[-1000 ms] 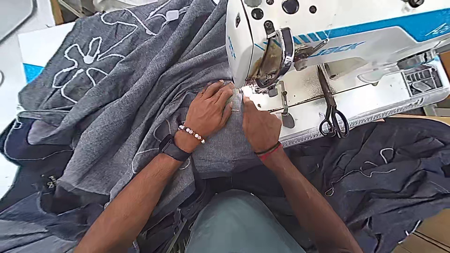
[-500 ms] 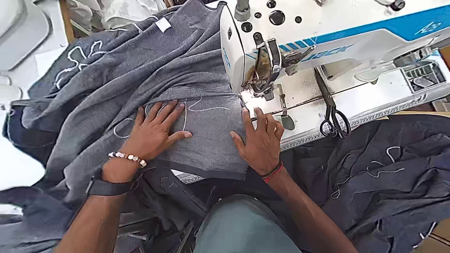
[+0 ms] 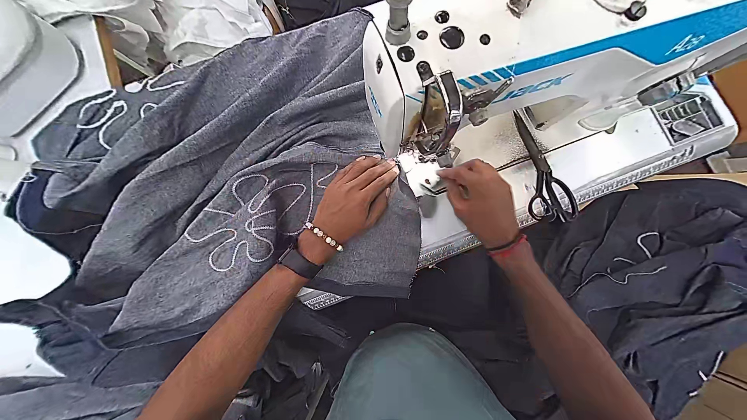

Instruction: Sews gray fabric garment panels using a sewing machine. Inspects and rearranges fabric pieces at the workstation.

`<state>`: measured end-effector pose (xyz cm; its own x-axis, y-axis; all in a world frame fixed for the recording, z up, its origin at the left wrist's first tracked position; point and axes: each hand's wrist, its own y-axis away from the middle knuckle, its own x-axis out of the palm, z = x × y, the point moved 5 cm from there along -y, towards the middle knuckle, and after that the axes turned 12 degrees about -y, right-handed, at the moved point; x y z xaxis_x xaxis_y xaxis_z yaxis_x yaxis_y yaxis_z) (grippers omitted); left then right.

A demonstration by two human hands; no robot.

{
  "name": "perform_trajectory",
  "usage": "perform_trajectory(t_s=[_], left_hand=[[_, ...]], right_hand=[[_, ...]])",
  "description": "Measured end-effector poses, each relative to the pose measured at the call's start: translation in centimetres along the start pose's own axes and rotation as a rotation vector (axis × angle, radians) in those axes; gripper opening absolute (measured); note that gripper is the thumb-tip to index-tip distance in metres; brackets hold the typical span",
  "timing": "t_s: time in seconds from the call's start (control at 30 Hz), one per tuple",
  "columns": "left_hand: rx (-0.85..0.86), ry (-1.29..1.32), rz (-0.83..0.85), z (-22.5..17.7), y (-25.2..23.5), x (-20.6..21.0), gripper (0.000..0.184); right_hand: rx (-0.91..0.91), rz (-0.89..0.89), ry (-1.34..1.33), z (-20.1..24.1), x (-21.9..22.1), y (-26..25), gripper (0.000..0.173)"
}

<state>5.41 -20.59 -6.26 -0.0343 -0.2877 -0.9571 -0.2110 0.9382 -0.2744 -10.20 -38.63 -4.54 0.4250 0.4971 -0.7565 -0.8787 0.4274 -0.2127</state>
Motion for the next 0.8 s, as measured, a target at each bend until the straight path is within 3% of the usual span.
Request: perform_trajectory(t_s=[0.17,0.37,0.57,0.67,0.8], left_hand=[[0.007,0.036,-0.005,0.5,-0.1,0.2,0.043],[0.108,0.041,0.051,2.2,-0.5,0.0,0.044],[0.15,-0.008,0.04,2.9,-1.1,-0.1,0.042],[0.04,-0.018,0.063,1.1,-1.0,0.1,0.041],[-0.145,-0.134,0.119,-2.0,-0.1,0.4,0.064]], right_hand=[[-0.111,-0.179,-0.006,3.3,4.3,-0.6,0.02],[-0.265,-0.118,-0.019,5.0,5.2,1.6,0.036],[-0.21,-0.219,0.085,5.2,5.5,2.1,0.029],[-0.159,-0.31,0.114,5.0,5.1,2.3,0.024],[0.126,-0.219,0.09,3.6,4.7,0.9,0.029]])
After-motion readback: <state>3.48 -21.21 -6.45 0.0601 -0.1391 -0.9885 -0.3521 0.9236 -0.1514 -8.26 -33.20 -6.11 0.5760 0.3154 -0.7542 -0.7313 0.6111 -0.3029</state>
